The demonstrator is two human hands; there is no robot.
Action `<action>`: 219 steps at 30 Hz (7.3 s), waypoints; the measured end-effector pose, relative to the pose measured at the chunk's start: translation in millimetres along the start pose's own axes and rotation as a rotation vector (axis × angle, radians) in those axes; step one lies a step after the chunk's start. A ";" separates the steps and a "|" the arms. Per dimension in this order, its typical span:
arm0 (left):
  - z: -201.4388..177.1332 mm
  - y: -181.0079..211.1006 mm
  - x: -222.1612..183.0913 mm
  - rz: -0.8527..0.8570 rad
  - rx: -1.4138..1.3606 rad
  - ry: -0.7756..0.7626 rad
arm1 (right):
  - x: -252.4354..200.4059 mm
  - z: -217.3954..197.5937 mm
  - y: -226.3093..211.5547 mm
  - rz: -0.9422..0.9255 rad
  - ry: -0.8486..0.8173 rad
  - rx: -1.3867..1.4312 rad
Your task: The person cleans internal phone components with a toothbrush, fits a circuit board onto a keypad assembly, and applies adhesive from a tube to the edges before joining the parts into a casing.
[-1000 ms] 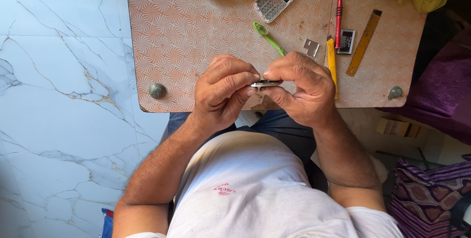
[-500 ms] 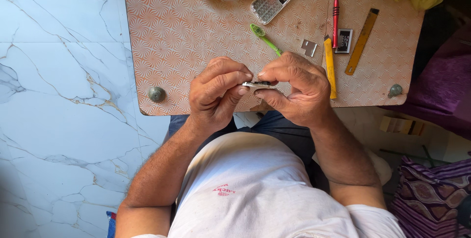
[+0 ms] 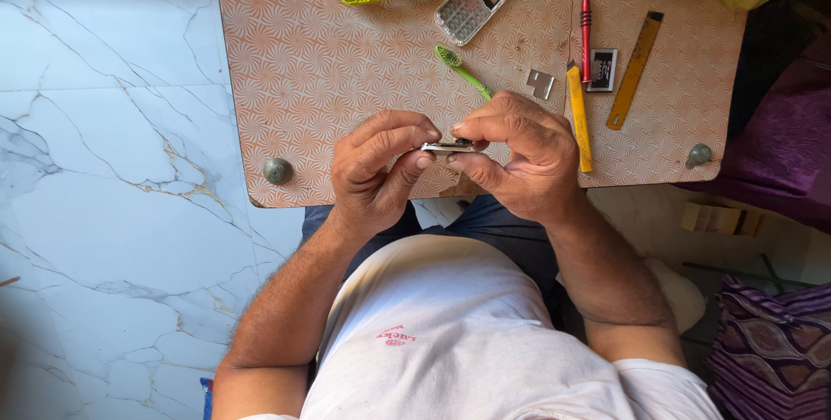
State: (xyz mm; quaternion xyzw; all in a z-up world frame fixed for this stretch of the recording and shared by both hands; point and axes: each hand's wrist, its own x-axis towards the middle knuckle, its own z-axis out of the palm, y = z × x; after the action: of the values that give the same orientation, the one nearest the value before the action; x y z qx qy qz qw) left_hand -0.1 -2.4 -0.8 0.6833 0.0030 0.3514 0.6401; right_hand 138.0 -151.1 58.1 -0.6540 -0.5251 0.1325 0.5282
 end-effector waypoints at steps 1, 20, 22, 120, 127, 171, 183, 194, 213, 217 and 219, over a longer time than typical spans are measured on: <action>0.2 0.1 0.0 -0.004 0.000 0.006 | 0.2 0.4 0.8 -0.001 -0.003 0.012; -5.1 11.9 -1.1 -0.032 -0.021 0.042 | -27.3 20.7 20.8 0.190 0.113 0.303; -4.0 10.7 -1.4 -0.033 -0.044 0.038 | -27.6 21.7 21.5 0.178 0.111 0.300; 21.1 4.7 -4.6 -0.319 -0.264 0.232 | -56.5 32.4 38.7 0.446 0.045 1.020; 16.5 -2.8 -2.6 -0.362 -0.642 0.240 | -64.3 27.6 35.6 0.489 0.014 0.863; 6.7 -15.8 -11.0 -0.378 -0.860 0.045 | -47.8 39.9 17.1 0.207 0.145 0.256; 5.2 -12.9 -11.4 -0.374 -0.822 0.003 | -44.2 39.7 19.2 0.090 0.209 -0.068; 7.6 -12.4 -19.2 -0.387 -0.760 0.020 | -40.0 36.9 18.9 -0.079 0.264 -0.314; 7.9 -11.0 -18.4 -0.358 -0.687 0.018 | -42.2 37.9 32.9 -0.123 0.245 -0.298; 7.5 -13.1 -18.9 -0.336 -0.676 0.017 | -43.0 38.3 33.2 -0.119 0.245 -0.313; 8.2 -14.1 -19.5 -0.330 -0.680 0.022 | -43.1 38.5 33.1 -0.114 0.245 -0.311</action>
State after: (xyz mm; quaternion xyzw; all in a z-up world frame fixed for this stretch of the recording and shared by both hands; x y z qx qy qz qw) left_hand -4.5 -15.9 -21.9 0.4181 0.0033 0.2318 0.8783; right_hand 110.3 -161.8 -1.5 -0.7082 -0.5070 -0.0610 0.4875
